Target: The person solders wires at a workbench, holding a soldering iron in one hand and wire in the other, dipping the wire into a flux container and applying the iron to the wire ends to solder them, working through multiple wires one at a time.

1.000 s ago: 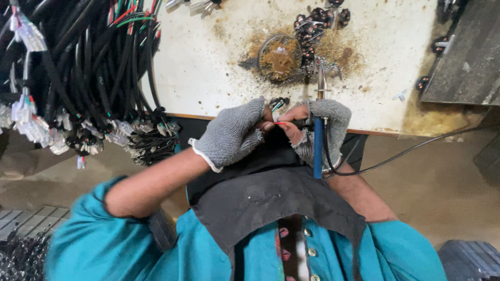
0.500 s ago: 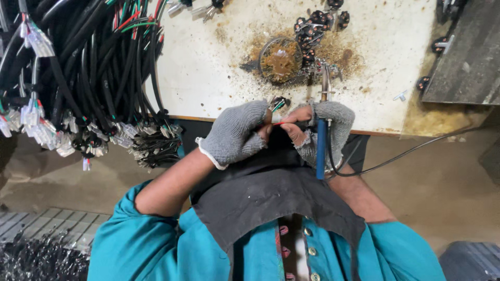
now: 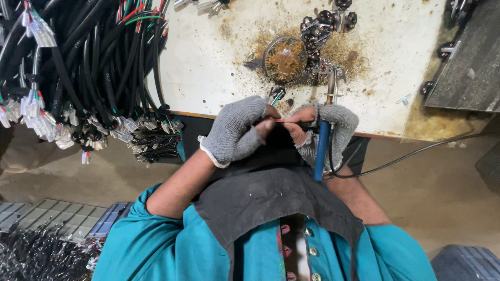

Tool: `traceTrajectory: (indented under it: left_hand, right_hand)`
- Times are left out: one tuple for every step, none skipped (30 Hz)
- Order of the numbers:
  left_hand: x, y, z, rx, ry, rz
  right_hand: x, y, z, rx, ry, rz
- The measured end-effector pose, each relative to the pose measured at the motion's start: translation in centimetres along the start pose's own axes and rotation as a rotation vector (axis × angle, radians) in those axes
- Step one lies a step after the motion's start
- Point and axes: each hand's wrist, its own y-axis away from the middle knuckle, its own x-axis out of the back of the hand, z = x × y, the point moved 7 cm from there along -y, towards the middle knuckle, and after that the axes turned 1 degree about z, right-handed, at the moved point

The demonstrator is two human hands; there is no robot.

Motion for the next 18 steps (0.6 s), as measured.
traceTrajectory:
  left_hand:
    - [0.0,0.0,-0.1,0.015,-0.009,0.008]
    - [-0.1,0.0,0.0,-0.010,-0.023,0.000]
    - [-0.1,-0.1,0.1,-0.035,-0.037,-0.009]
    - [-0.3,-0.1,0.2,-0.059,-0.050,-0.018]
    - [-0.3,0.0,0.1,-0.051,-0.052,-0.018]
    - [-0.4,0.0,0.0,-0.044,-0.053,-0.018]
    - [-0.4,0.0,-0.1,-0.036,-0.053,-0.017]
    - [-0.4,0.0,-0.1,-0.037,-0.044,-0.007]
    - [-0.4,0.0,-0.1,-0.039,-0.038,0.004]
    - [-0.4,0.0,-0.1,-0.041,-0.032,0.017]
    - [-0.4,0.1,-0.1,-0.043,-0.049,0.017]
    - [-0.5,0.0,-0.1,-0.045,-0.064,0.016]
    - [-0.5,0.1,-0.1,-0.046,-0.079,0.015]
    - [-0.5,0.1,-0.1,-0.058,-0.081,0.022]
    - [-0.4,0.2,-0.1,-0.070,-0.083,0.030]
    - [-0.4,0.2,-0.1,-0.084,-0.087,0.037]
    - [-0.4,0.2,-0.1,-0.087,-0.104,0.046]
    - [-0.6,0.2,-0.2,-0.091,-0.120,0.053]
  right_hand:
    - [0.2,0.2,0.1,-0.018,-0.148,0.066]
    - [0.3,0.4,0.4,-0.037,-0.296,0.134]
    - [0.7,0.7,0.9,-0.056,-0.443,0.202]
    - [0.3,0.9,1.2,-0.070,-0.363,0.139]
    - [0.0,1.0,1.6,-0.084,-0.284,0.078]
    - [-0.2,1.2,2.1,-0.099,-0.204,0.016]
    - [-0.3,1.3,2.4,-0.083,-0.186,0.006]
    - [-0.3,1.5,2.6,-0.067,-0.169,-0.005]
    - [-0.4,1.6,2.8,-0.049,-0.153,-0.017]
    - [-0.2,1.6,2.7,0.008,-0.178,0.009]
    - [0.1,1.7,2.4,0.065,-0.202,0.035]
    - [0.4,1.8,2.1,0.121,-0.225,0.060]
    - [0.2,1.8,2.1,0.105,-0.162,0.048]
    - [0.1,1.7,2.1,0.088,-0.101,0.035]
    - [0.0,1.6,2.0,0.072,-0.040,0.021]
    - [0.1,1.5,1.5,0.111,-0.056,0.022]
    - [0.1,1.3,1.0,0.150,-0.073,0.022]
    - [0.1,1.2,0.4,0.187,-0.089,0.021]
